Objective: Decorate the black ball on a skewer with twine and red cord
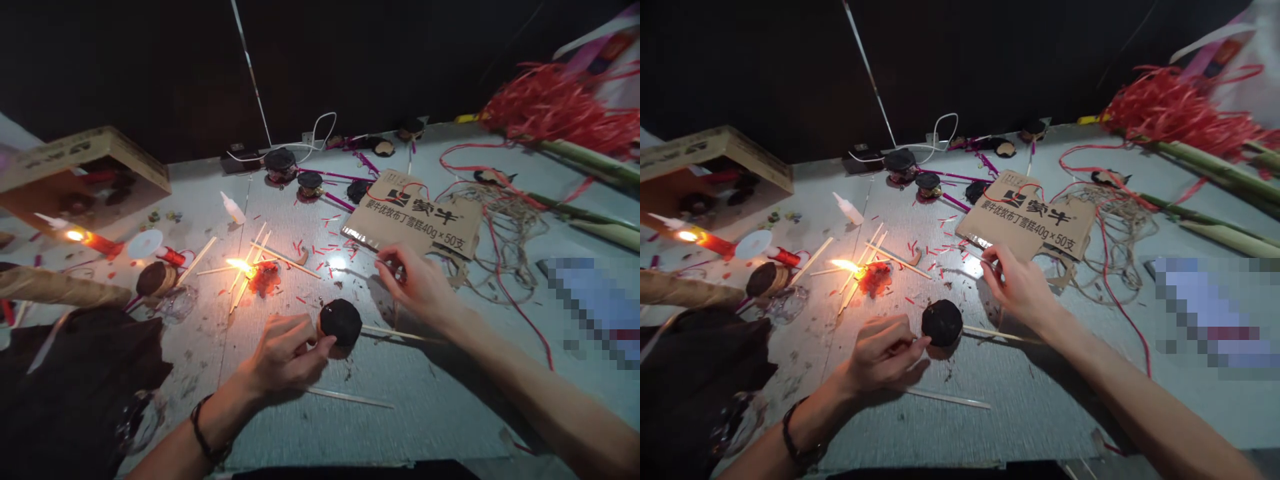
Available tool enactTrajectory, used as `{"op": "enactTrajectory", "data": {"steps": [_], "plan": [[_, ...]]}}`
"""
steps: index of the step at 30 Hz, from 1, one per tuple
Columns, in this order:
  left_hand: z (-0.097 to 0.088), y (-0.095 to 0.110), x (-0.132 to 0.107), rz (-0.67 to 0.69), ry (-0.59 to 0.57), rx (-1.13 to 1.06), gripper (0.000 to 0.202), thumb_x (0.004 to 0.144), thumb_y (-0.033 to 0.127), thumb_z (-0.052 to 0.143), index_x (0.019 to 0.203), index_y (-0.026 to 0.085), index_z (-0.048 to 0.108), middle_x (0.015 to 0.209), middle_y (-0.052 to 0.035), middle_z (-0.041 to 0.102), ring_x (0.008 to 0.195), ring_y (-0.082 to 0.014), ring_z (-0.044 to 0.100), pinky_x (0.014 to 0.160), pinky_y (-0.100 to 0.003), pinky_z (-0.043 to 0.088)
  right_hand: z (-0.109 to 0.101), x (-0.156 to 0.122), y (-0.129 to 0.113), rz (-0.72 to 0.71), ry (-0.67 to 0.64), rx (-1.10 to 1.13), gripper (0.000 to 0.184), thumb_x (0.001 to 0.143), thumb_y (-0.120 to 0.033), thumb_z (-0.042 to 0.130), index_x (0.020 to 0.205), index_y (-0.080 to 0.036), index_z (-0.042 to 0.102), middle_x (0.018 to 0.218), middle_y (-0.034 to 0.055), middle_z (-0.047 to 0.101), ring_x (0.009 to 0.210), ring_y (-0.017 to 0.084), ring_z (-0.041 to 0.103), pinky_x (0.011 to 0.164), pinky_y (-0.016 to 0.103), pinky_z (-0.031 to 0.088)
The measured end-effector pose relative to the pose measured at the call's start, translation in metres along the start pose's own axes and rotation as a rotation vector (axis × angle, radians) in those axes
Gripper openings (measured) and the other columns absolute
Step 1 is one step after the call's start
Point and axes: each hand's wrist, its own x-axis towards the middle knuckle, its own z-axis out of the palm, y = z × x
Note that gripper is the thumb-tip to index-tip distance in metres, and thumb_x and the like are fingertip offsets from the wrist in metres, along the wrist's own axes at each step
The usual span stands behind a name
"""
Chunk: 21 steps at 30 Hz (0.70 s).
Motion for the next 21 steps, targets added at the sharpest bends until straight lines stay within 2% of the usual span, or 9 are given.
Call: {"op": "enactTrajectory", "data": {"steps": [3,7,9,12,17,21], "plan": [[0.001,0.001,0.000,-0.003,0.013,0.028,0.029,0.097,0.018,0.074,0.079,0.023,0.052,0.062,0.0087,0.047,0.050,-0.0090,0.039,0.047,-0.028,0.030,0.001,0.000,-0.002,0.025,0.008,0.014,0.014,0.103,-0.036,0.060,0.107,-0.023,0.062,0.085,0.0052,0.074,0.055,0.018,0.062,0.058,0.033,0.043],[0.003,-0.001,-0.001,-0.084,0.025,0.033,0.037,0.099,0.041,0.080,0.080,0.023,0.055,0.060,0.0084,0.052,0.047,-0.0081,0.043,0.045,-0.026,0.032,0.001,-0.003,-0.011,0.049,-0.037,0.111,0.013,0.104,-0.036,0.059,0.103,-0.023,0.058,0.082,0.0035,0.073,0.049,0.014,0.057,0.054,0.032,0.041],[0.005,-0.001,-0.002,-0.170,-0.005,0.041,0.043,0.095,0.054,0.083,0.081,0.023,0.056,0.057,0.0081,0.053,0.045,-0.0083,0.043,0.043,-0.027,0.030,0.002,-0.004,-0.014,0.079,-0.047,0.171,0.014,0.104,-0.037,0.059,0.103,-0.023,0.057,0.083,0.0040,0.073,0.052,0.015,0.059,0.054,0.033,0.044],[0.006,-0.001,-0.002,-0.253,-0.050,0.104,0.053,0.088,0.066,0.084,0.078,0.024,0.054,0.055,0.0070,0.054,0.043,-0.0095,0.043,0.043,-0.029,0.029,0.005,-0.004,-0.017,0.162,-0.049,0.316,0.018,0.103,-0.041,0.061,0.103,-0.024,0.057,0.087,0.0071,0.074,0.067,0.021,0.070,0.057,0.035,0.054],[0.006,0.000,-0.001,-0.290,-0.110,0.168,0.048,0.086,0.066,0.086,0.092,0.022,0.067,0.060,0.0057,0.060,0.045,-0.0122,0.048,0.046,-0.030,0.035,0.005,0.000,-0.019,0.369,-0.147,0.790,0.038,0.098,-0.054,0.074,0.105,-0.025,0.051,0.103,0.0101,0.078,0.075,0.023,0.080,0.064,0.040,0.068],[0.007,0.000,-0.002,-0.338,-0.164,0.075,0.039,0.088,0.054,0.087,0.099,0.020,0.072,0.061,0.0056,0.062,0.045,-0.0111,0.046,0.044,-0.028,0.033,0.005,0.000,-0.020,0.476,-0.229,0.935,0.048,0.091,-0.061,0.082,0.101,-0.025,0.053,0.101,0.0092,0.079,0.084,0.028,0.085,0.076,0.046,0.073]]}}
